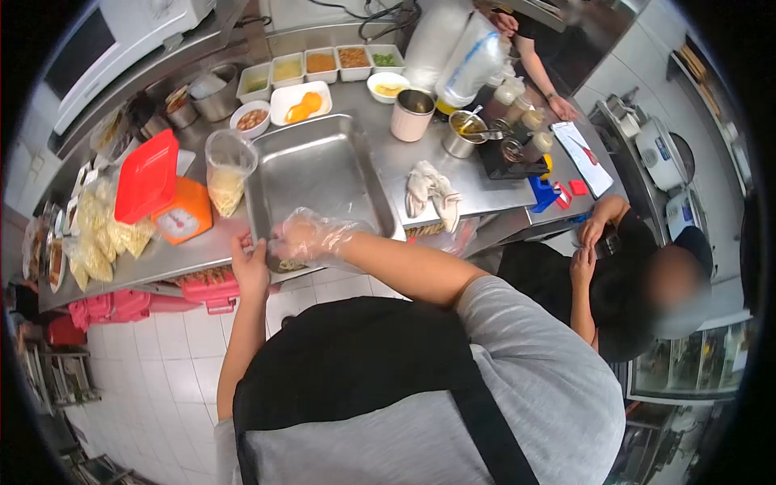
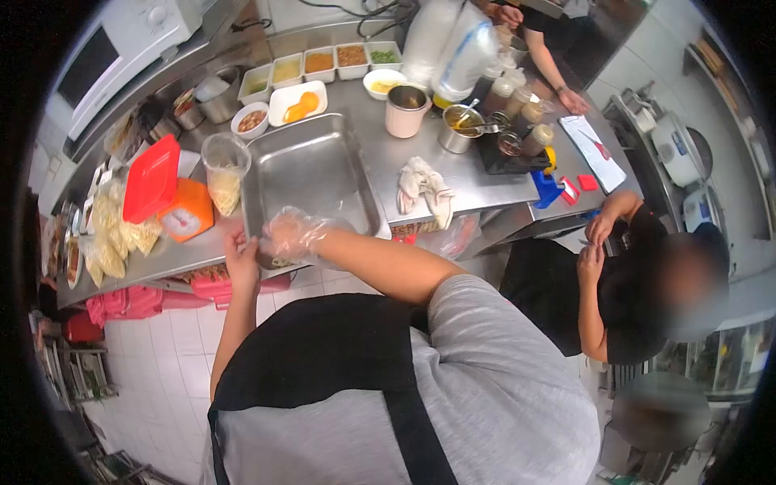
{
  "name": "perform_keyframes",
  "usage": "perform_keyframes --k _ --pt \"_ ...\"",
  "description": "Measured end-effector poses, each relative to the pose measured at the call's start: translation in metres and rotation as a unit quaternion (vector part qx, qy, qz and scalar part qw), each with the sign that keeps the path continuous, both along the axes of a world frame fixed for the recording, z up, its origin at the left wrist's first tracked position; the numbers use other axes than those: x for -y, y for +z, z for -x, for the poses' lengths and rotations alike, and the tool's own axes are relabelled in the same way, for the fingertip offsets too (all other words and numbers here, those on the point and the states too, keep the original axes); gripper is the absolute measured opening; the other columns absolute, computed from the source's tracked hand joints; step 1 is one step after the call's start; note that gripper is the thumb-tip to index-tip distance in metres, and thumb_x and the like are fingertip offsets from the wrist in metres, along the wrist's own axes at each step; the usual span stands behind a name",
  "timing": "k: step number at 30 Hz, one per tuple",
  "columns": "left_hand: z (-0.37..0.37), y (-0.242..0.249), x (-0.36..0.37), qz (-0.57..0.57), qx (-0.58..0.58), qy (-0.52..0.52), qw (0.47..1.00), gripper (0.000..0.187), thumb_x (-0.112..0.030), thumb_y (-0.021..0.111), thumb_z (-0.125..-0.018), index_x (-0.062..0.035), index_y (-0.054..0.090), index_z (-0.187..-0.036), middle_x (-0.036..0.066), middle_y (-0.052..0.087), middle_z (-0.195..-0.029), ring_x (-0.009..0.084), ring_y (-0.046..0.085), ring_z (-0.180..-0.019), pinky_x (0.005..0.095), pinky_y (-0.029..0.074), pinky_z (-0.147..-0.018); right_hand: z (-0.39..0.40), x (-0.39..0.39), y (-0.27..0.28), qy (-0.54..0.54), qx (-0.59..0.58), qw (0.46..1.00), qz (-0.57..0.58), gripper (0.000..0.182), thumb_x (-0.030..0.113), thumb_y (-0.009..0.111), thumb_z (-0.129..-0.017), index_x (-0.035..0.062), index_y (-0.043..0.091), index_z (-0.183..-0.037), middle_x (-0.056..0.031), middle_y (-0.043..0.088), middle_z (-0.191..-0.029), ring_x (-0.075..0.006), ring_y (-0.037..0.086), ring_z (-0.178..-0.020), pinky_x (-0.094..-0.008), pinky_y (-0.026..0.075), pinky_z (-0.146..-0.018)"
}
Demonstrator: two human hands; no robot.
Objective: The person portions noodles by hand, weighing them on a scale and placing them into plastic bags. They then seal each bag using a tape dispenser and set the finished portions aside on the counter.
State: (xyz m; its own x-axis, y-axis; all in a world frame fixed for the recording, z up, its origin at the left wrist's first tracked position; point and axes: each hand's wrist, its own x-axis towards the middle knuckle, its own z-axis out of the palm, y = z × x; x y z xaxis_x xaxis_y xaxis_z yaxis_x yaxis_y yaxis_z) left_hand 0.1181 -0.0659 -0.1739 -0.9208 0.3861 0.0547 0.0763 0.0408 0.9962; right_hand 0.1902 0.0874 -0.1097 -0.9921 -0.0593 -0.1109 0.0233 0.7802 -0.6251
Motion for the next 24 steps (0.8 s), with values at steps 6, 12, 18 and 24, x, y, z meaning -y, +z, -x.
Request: perform_keyframes --k 6,12,18,24 --pt "-0.002 -0.002 -0.009 -0.057 0.071 0.007 0.996 0.03 -0.002 0.058 -0.084 -0.0041 0.049 -0.113 0.002 0.049 -0.093 0.0112 0.049 -0.086 0.025 0.041 -0.076 -0.021 0.01 -0.031 0.101 -0.068 0.984 -0.132 0.071 0.065 0.057 -0.075 -0.003 0.061 -0.098 -0.0247 0.056 -0.106 -0.0393 0.055 -0.101 -0.0461 0.047 -0.083" --pt "-0.005 -0.013 -0.011 -0.07 0.063 0.047 0.994 0.029 -0.002 0.06 -0.083 -0.0036 0.052 -0.111 0.0 0.048 -0.088 0.0092 0.046 -0.08 0.024 0.039 -0.071 -0.014 0.014 -0.027 0.133 0.039 0.983 -0.117 0.075 0.069 0.054 -0.075 -0.0033 0.06 -0.091 -0.0241 0.059 -0.092 -0.0398 0.06 -0.089 -0.0474 0.048 -0.077" --pt "-0.007 -0.016 -0.017 -0.02 0.032 0.075 0.996 0.034 -0.007 0.065 -0.08 -0.0029 0.053 -0.112 0.004 0.051 -0.092 0.0117 0.048 -0.081 0.0261 0.041 -0.072 -0.02 0.011 -0.033 0.154 -0.103 0.977 -0.11 0.063 0.061 0.053 -0.081 -0.0012 0.059 -0.091 -0.0218 0.061 -0.084 -0.0397 0.061 -0.081 -0.0474 0.05 -0.069" --pt "-0.014 -0.012 -0.013 -0.005 0.043 0.106 0.993 0.044 -0.014 0.069 -0.076 -0.0059 0.052 -0.115 0.011 0.05 -0.104 0.0187 0.049 -0.088 0.0304 0.043 -0.077 -0.017 0.011 -0.012 0.149 -0.054 0.974 -0.164 0.036 0.041 0.055 -0.087 0.0056 0.063 -0.09 -0.0171 0.063 -0.085 -0.034 0.061 -0.089 -0.0433 0.049 -0.073"
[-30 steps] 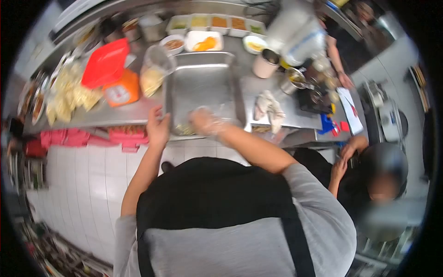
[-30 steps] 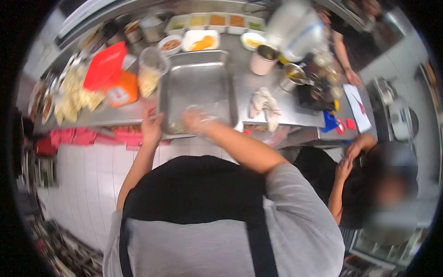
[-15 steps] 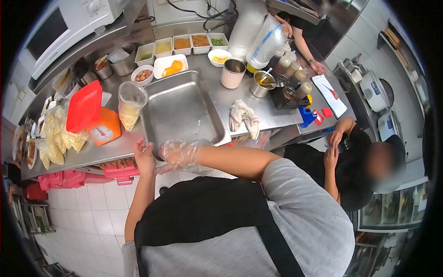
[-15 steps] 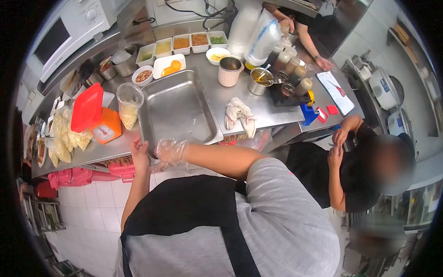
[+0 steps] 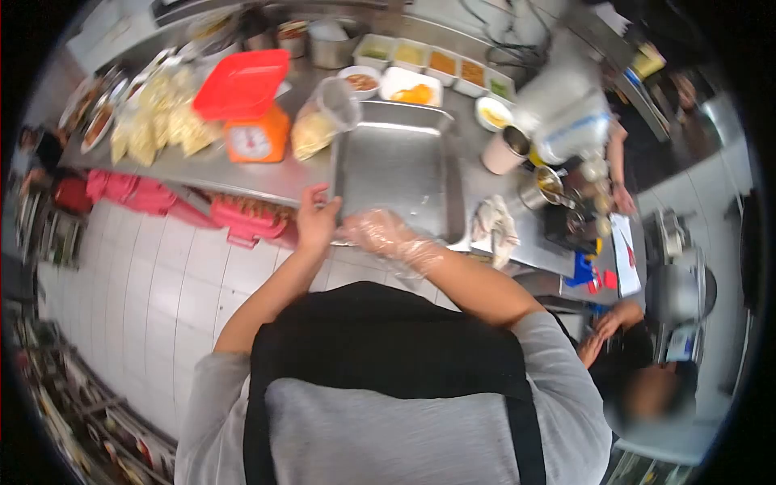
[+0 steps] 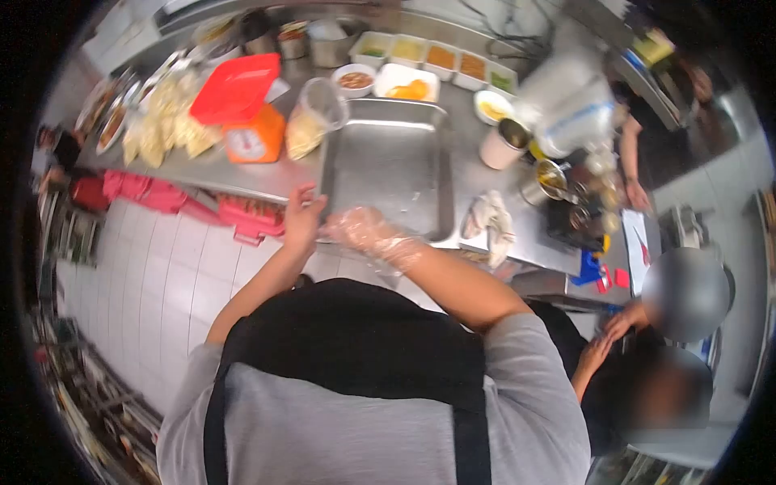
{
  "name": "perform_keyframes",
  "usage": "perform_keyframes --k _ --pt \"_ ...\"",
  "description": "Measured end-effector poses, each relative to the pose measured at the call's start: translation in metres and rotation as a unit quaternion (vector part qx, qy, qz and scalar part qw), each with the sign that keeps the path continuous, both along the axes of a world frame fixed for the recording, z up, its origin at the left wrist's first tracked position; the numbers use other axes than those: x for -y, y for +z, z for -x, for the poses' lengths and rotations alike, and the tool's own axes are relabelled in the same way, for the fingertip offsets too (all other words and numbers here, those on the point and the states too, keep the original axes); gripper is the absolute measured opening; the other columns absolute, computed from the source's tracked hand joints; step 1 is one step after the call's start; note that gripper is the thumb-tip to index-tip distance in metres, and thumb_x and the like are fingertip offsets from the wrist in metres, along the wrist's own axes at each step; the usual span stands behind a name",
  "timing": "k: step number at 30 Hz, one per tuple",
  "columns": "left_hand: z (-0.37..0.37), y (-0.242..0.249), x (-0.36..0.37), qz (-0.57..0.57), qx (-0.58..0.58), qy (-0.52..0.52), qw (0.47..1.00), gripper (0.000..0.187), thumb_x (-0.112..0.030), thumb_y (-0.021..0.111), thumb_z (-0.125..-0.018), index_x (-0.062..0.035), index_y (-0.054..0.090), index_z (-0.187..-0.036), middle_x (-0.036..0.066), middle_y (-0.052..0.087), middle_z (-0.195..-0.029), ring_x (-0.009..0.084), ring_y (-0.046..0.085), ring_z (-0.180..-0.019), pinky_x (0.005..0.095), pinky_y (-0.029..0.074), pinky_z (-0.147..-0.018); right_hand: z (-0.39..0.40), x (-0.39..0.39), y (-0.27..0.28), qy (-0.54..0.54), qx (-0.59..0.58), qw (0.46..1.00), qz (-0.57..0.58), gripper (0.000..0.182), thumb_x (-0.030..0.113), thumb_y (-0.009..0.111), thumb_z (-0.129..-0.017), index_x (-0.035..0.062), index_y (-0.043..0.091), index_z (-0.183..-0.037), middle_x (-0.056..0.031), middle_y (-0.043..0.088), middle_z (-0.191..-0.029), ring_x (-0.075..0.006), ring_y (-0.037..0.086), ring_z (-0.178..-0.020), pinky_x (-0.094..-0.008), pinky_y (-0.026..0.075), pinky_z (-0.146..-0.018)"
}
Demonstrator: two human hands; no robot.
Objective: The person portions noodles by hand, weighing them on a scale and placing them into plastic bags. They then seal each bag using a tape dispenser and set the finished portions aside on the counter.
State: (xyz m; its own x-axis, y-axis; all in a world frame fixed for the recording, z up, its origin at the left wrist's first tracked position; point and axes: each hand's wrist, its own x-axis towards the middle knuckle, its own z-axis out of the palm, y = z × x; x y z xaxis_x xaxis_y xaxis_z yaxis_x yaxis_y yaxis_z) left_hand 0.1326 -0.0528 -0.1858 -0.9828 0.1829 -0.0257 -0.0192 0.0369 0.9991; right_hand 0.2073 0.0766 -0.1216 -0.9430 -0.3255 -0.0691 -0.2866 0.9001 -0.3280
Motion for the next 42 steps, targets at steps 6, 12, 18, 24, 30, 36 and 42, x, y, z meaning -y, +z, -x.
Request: perform_keyframes --k 6,12,18,24,30,36,42 --pt "0.019 0.097 -0.013 0.183 -0.448 0.069 0.872 0.042 -0.02 0.07 -0.077 -0.0069 0.055 -0.114 0.023 0.032 -0.13 0.0389 0.037 -0.119 0.0414 0.035 -0.098 0.034 -0.052 -0.006 -0.264 0.084 0.848 0.453 0.042 0.047 0.057 -0.088 0.0051 0.063 -0.086 -0.0042 0.061 -0.071 -0.0226 0.06 -0.064 -0.0357 0.048 -0.058" --pt "0.124 0.134 -0.046 0.311 -0.365 -0.028 0.877 0.033 -0.006 0.065 -0.07 -0.0059 0.065 -0.103 0.019 0.049 -0.119 0.0358 0.051 -0.109 0.0402 0.043 -0.092 0.123 -0.058 0.082 -0.22 0.012 0.59 0.777 0.038 0.044 0.05 -0.094 0.014 0.046 -0.071 0.0029 0.039 -0.054 -0.0103 0.036 -0.04 -0.0258 0.03 -0.037" --pt "0.157 0.155 -0.027 0.286 -0.366 -0.063 0.883 0.053 -0.003 0.067 -0.059 -0.0006 0.063 -0.113 0.017 0.057 -0.104 0.0301 0.062 -0.089 0.0364 0.051 -0.076 0.194 -0.018 0.104 -0.248 -0.07 0.577 0.775 0.045 0.048 0.042 -0.095 0.0117 0.043 -0.069 0.0002 0.04 -0.053 -0.0118 0.039 -0.041 -0.0266 0.033 -0.039" --pt "0.153 0.149 -0.01 0.267 -0.176 -0.119 0.94 0.056 -0.001 0.067 -0.06 0.0013 0.06 -0.116 0.014 0.054 -0.106 0.0223 0.064 -0.074 0.031 0.054 -0.058 0.217 -0.015 0.066 -0.243 -0.039 0.645 0.724 0.059 0.048 0.037 -0.096 0.0031 0.063 -0.068 -0.0118 0.066 -0.074 -0.021 0.059 -0.071 -0.0367 0.045 -0.077" --pt "0.142 0.155 -0.004 0.306 -0.292 -0.082 0.902 0.058 -0.003 0.066 -0.061 0.0012 0.058 -0.118 0.016 0.053 -0.113 0.0276 0.06 -0.097 0.0334 0.051 -0.08 0.193 -0.005 0.089 -0.296 -0.063 0.749 0.589 0.025 0.025 0.058 -0.082 0.0021 0.065 -0.074 -0.01 0.067 -0.079 -0.0188 0.06 -0.076 -0.0321 0.046 -0.075" --pt "0.14 0.147 0.004 0.283 -0.337 -0.078 0.894 0.053 -0.008 0.064 -0.065 -0.0058 0.06 -0.118 0.016 0.053 -0.117 0.0302 0.056 -0.105 0.0361 0.045 -0.089 0.167 -0.018 0.109 -0.193 -0.094 0.896 0.388 0.022 0.02 0.063 -0.085 0.0014 0.064 -0.095 -0.0093 0.064 -0.093 -0.0149 0.057 -0.086 -0.0318 0.046 -0.083" --pt "0.09 0.187 0.016 0.26 -0.41 -0.009 0.874 0.036 -0.016 0.068 -0.071 -0.0034 0.063 -0.104 0.015 0.052 -0.117 0.03 0.057 -0.101 0.0368 0.046 -0.087 0.134 -0.061 0.124 -0.195 0.057 0.592 0.78 0.058 0.048 0.046 -0.091 0.0041 0.044 -0.129 -0.018 0.046 -0.126 -0.0297 0.045 -0.114 -0.0453 0.037 -0.096"
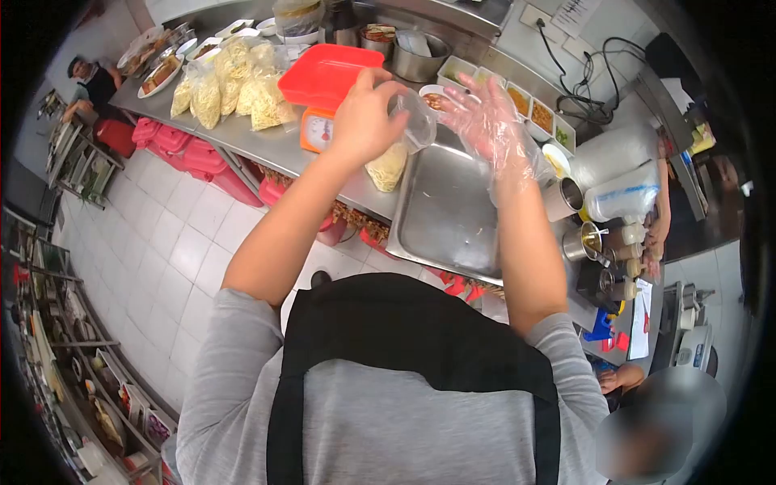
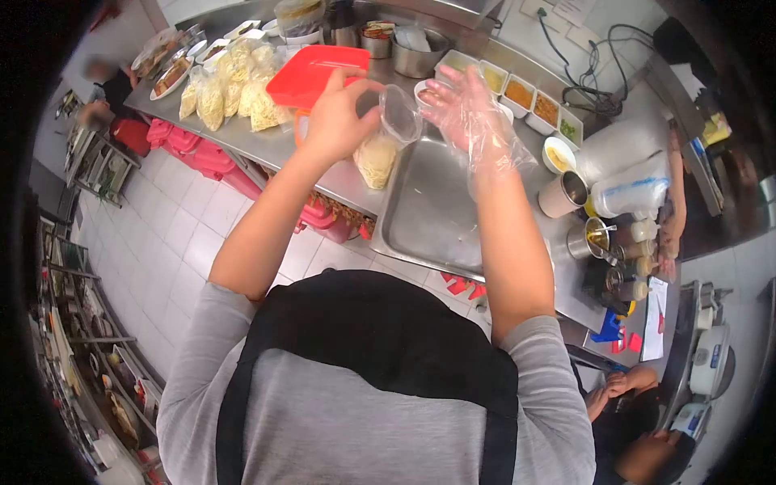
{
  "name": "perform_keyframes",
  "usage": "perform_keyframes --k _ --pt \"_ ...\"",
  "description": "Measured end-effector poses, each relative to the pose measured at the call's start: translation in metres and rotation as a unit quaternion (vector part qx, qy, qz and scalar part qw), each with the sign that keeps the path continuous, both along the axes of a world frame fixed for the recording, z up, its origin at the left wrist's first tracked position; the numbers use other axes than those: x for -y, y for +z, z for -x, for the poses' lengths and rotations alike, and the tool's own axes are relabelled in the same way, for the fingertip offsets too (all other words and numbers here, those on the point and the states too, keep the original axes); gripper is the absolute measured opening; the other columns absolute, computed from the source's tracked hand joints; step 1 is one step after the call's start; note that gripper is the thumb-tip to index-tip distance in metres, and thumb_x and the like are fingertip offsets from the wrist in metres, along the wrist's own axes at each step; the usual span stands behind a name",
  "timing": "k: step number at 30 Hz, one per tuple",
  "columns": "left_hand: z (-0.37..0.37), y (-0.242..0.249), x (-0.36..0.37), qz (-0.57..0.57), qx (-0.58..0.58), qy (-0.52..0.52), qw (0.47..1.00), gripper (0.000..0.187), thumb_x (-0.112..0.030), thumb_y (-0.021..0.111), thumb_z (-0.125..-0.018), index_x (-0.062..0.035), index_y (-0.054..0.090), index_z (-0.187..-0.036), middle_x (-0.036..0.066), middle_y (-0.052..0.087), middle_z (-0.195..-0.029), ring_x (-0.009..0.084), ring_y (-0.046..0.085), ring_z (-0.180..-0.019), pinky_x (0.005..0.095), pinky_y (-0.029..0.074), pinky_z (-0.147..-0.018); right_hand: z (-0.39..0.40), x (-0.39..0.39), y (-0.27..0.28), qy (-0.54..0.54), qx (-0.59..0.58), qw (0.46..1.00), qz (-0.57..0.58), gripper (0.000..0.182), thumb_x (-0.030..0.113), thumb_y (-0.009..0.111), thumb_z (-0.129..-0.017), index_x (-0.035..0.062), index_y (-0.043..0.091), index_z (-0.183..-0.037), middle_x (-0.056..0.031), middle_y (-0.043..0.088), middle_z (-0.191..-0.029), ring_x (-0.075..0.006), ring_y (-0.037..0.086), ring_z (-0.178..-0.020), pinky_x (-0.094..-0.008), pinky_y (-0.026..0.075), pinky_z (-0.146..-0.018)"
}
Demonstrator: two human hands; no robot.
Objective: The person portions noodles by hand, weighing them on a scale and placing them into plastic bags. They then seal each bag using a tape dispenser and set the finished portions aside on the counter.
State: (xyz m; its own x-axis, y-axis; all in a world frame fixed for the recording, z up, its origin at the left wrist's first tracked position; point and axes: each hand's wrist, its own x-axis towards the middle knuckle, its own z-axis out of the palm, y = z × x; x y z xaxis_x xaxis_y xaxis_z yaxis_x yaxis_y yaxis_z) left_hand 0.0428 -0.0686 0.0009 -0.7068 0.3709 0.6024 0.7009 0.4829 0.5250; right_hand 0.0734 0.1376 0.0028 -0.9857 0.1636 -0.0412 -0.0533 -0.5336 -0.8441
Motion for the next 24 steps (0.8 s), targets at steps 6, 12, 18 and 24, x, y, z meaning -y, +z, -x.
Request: perform_keyframes --k 6,12,18,24 --pt "-0.089 -0.028 -0.048 -0.071 -0.108 -0.278 0.952 0.022 -0.02 0.073 -0.07 -0.014 0.064 -0.09 0.011 0.051 -0.112 0.0321 0.052 -0.102 0.0412 0.044 -0.087 -0.017 -0.02 -0.069 -0.16 0.05 0.982 0.085 0.065 0.059 0.041 -0.09 0.0066 0.039 -0.13 -0.0133 0.041 -0.119 -0.0275 0.044 -0.105 -0.0487 0.039 -0.092" --pt "-0.122 -0.076 -0.064 -0.023 -0.241 -0.292 0.925 0.025 -0.017 0.074 -0.067 -0.0184 0.064 -0.09 0.009 0.05 -0.117 0.0302 0.049 -0.108 0.042 0.043 -0.088 -0.068 -0.006 -0.118 -0.216 0.128 0.953 0.171 0.056 0.054 0.055 -0.086 0.0095 0.045 -0.119 -0.0075 0.042 -0.106 -0.019 0.048 -0.086 -0.0374 0.049 -0.074" --pt "-0.14 -0.078 -0.055 -0.044 -0.209 -0.31 0.926 0.032 -0.016 0.075 -0.066 -0.0178 0.064 -0.096 0.01 0.046 -0.121 0.0324 0.045 -0.112 0.0444 0.04 -0.091 -0.065 -0.029 -0.116 -0.239 0.074 0.962 0.109 0.047 0.051 0.054 -0.088 0.0099 0.05 -0.111 -0.0059 0.044 -0.089 -0.0144 0.047 -0.072 -0.0271 0.044 -0.063" --pt "-0.126 -0.077 -0.028 -0.035 -0.17 -0.235 0.956 0.035 -0.016 0.074 -0.068 -0.0151 0.062 -0.101 0.012 0.045 -0.122 0.0349 0.042 -0.116 0.0466 0.036 -0.096 0.013 0.007 -0.035 -0.302 -0.003 0.953 0.0 0.04 0.051 0.05 -0.091 0.0134 0.048 -0.078 0.0023 0.04 -0.06 -0.0124 0.039 -0.051 -0.0285 0.033 -0.045"
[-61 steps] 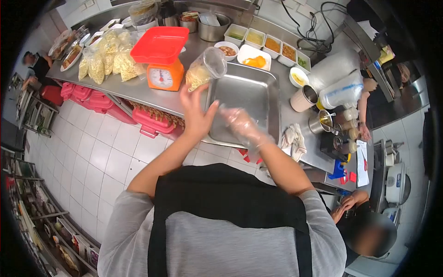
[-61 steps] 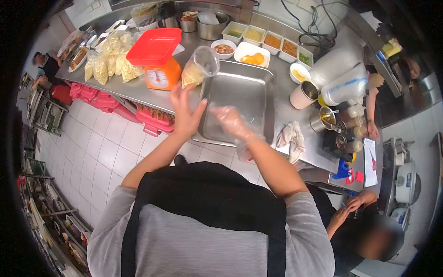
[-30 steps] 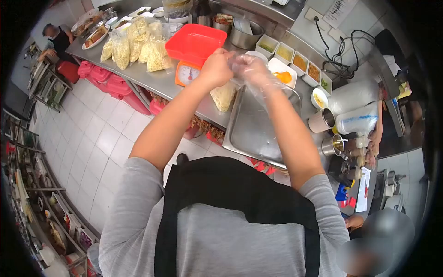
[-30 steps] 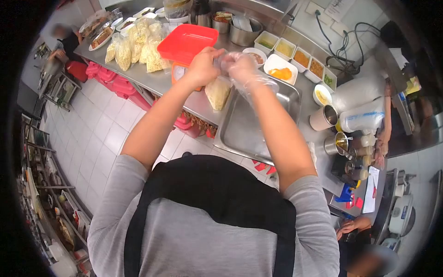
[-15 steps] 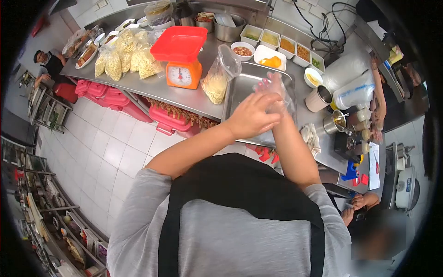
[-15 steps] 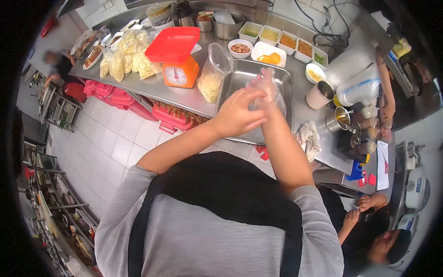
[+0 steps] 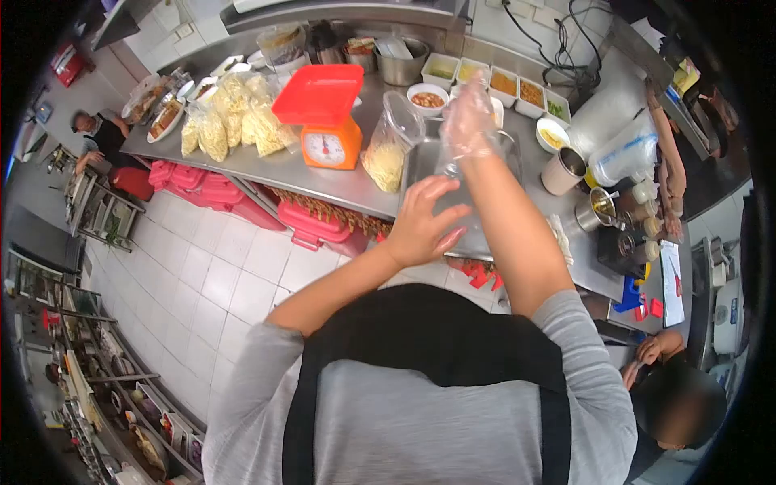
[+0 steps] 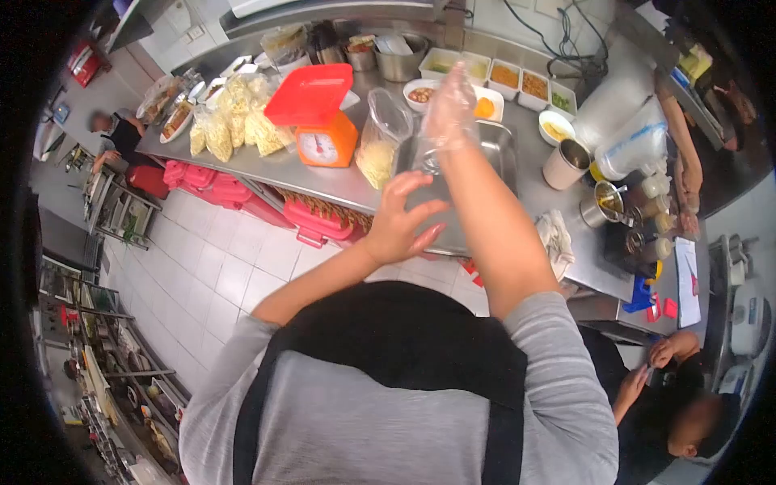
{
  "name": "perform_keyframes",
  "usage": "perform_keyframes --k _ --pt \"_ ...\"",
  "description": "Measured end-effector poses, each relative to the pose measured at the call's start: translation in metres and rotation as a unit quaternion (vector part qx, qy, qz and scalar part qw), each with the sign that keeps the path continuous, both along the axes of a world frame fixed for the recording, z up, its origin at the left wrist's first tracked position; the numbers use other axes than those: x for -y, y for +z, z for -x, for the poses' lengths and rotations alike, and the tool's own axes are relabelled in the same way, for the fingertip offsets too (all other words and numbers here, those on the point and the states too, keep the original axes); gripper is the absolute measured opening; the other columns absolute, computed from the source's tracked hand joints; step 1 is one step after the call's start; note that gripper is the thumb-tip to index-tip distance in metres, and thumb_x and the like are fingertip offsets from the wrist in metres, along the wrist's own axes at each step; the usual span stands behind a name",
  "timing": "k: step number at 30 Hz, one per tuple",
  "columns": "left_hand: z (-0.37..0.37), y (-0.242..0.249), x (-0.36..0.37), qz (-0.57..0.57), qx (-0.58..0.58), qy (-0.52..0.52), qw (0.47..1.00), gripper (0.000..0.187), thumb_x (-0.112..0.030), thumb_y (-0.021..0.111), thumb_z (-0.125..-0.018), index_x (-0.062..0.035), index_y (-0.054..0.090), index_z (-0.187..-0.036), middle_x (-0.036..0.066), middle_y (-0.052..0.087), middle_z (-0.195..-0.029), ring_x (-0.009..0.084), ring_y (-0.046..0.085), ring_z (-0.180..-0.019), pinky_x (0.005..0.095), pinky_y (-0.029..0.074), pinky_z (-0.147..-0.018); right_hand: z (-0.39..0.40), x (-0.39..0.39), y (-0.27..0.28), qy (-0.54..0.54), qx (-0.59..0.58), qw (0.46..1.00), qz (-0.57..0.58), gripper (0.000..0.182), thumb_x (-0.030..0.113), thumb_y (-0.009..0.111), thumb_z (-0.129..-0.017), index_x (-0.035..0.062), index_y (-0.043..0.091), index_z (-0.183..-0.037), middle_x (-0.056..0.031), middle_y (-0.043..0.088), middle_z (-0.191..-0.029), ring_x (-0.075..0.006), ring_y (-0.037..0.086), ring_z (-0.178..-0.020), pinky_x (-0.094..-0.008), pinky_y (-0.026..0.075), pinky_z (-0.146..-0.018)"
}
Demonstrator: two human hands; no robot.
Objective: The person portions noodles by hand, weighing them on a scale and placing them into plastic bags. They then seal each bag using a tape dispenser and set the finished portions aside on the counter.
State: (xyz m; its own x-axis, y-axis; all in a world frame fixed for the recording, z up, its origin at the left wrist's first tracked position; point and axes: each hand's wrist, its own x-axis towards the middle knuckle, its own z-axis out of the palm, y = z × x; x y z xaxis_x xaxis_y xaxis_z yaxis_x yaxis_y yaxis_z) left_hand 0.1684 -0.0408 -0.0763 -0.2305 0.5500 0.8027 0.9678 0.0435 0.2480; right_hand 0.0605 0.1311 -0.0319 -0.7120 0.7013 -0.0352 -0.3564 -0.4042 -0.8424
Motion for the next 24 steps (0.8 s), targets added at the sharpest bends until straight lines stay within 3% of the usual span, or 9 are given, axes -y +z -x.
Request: perform_keyframes --k 3,6,12,16,18,19,22,23,24 --pt "0.005 -0.001 0.016 0.032 0.019 0.02 0.999 0.033 -0.014 0.073 -0.069 -0.0144 0.062 -0.101 0.013 0.045 -0.121 0.0353 0.042 -0.116 0.0465 0.036 -0.097 0.036 0.024 0.016 0.029 0.049 0.994 -0.098 0.044 0.047 0.045 -0.095 0.0057 0.061 -0.094 -0.0031 0.059 -0.079 -0.0133 0.051 -0.074 -0.0296 0.042 -0.068" --pt "0.019 -0.002 0.023 -0.018 0.039 0.057 0.997 0.033 -0.012 0.071 -0.068 -0.0145 0.063 -0.1 0.014 0.046 -0.121 0.0373 0.043 -0.115 0.0472 0.036 -0.096 0.07 0.025 -0.026 0.122 -0.06 0.977 -0.162 0.041 0.042 0.046 -0.095 0.0048 0.062 -0.086 -0.0058 0.062 -0.083 -0.0136 0.055 -0.077 -0.0293 0.043 -0.068" --pt "0.048 0.027 -0.014 -0.008 -0.054 0.105 0.993 0.031 -0.006 0.065 -0.069 -0.0137 0.064 -0.099 0.018 0.048 -0.12 0.0383 0.047 -0.109 0.0459 0.04 -0.092 0.042 0.02 -0.028 -0.126 0.022 0.962 -0.243 0.037 0.036 0.044 -0.094 0.002 0.06 -0.09 -0.0125 0.064 -0.087 -0.0223 0.06 -0.081 -0.0331 0.048 -0.068" --pt "0.077 0.01 -0.052 0.065 -0.05 0.075 0.994 0.037 -0.004 0.058 -0.074 -0.0172 0.063 -0.107 0.012 0.054 -0.11 0.0311 0.056 -0.093 0.0396 0.048 -0.076 0.039 -0.05 -0.106 -0.104 0.228 0.829 -0.5 0.035 0.035 0.042 -0.092 0.0035 0.058 -0.093 -0.0134 0.062 -0.089 -0.0269 0.059 -0.08 -0.038 0.049 -0.071" --pt "0.076 0.004 -0.068 0.193 -0.014 0.119 0.974 0.048 -0.005 0.054 -0.075 -0.0244 0.058 -0.118 0.012 0.053 -0.099 0.0315 0.056 -0.1 0.0405 0.049 -0.08 0.007 -0.048 -0.113 0.073 0.207 0.952 -0.214 0.027 0.029 0.043 -0.092 0.0062 0.058 -0.095 -0.0123 0.062 -0.093 -0.0264 0.06 -0.082 -0.0392 0.05 -0.071" --pt "0.08 -0.002 -0.076 0.22 -0.011 0.112 0.969 0.049 -0.006 0.054 -0.075 -0.0251 0.057 -0.12 0.011 0.053 -0.094 0.0308 0.057 -0.095 0.0412 0.049 -0.076 -0.026 -0.026 -0.108 0.176 0.046 0.979 0.093 0.022 0.024 0.044 -0.092 0.0076 0.058 -0.097 -0.0112 0.062 -0.095 -0.0253 0.06 -0.084 -0.0397 0.05 -0.072" --pt "0.082 -0.007 -0.094 0.295 0.031 0.078 0.952 0.045 -0.007 0.055 -0.075 -0.0236 0.061 -0.117 0.012 0.054 -0.089 0.0314 0.061 -0.083 0.0433 0.05 -0.07 -0.073 -0.007 -0.089 0.071 0.064 0.991 0.094 0.013 0.013 0.055 -0.088 0.0062 0.056 -0.099 -0.0093 0.059 -0.092 -0.0221 0.058 -0.081 -0.0376 0.05 -0.072" --pt "0.093 -0.016 -0.095 0.269 0.03 0.067 0.96 0.042 -0.007 0.055 -0.075 -0.0224 0.063 -0.113 0.013 0.054 -0.089 0.032 0.061 -0.08 0.0439 0.05 -0.07 -0.067 -0.02 -0.119 0.152 -0.064 0.979 0.124 0.015 0.011 0.055 -0.089 0.0051 0.055 -0.102 -0.008 0.059 -0.093 -0.0218 0.058 -0.082 -0.0373 0.05 -0.072" --pt "0.107 -0.025 -0.097 0.242 0.031 0.06 0.968 0.039 -0.008 0.056 -0.074 -0.0211 0.065 -0.11 0.013 0.055 -0.089 0.0326 0.061 -0.077 0.0444 0.05 -0.069 -0.095 -0.019 -0.094 0.167 -0.033 0.973 0.154 0.018 0.011 0.056 -0.089 0.0047 0.055 -0.105 -0.0075 0.06 -0.095 -0.0219 0.058 -0.085 -0.0377 0.051 -0.074"
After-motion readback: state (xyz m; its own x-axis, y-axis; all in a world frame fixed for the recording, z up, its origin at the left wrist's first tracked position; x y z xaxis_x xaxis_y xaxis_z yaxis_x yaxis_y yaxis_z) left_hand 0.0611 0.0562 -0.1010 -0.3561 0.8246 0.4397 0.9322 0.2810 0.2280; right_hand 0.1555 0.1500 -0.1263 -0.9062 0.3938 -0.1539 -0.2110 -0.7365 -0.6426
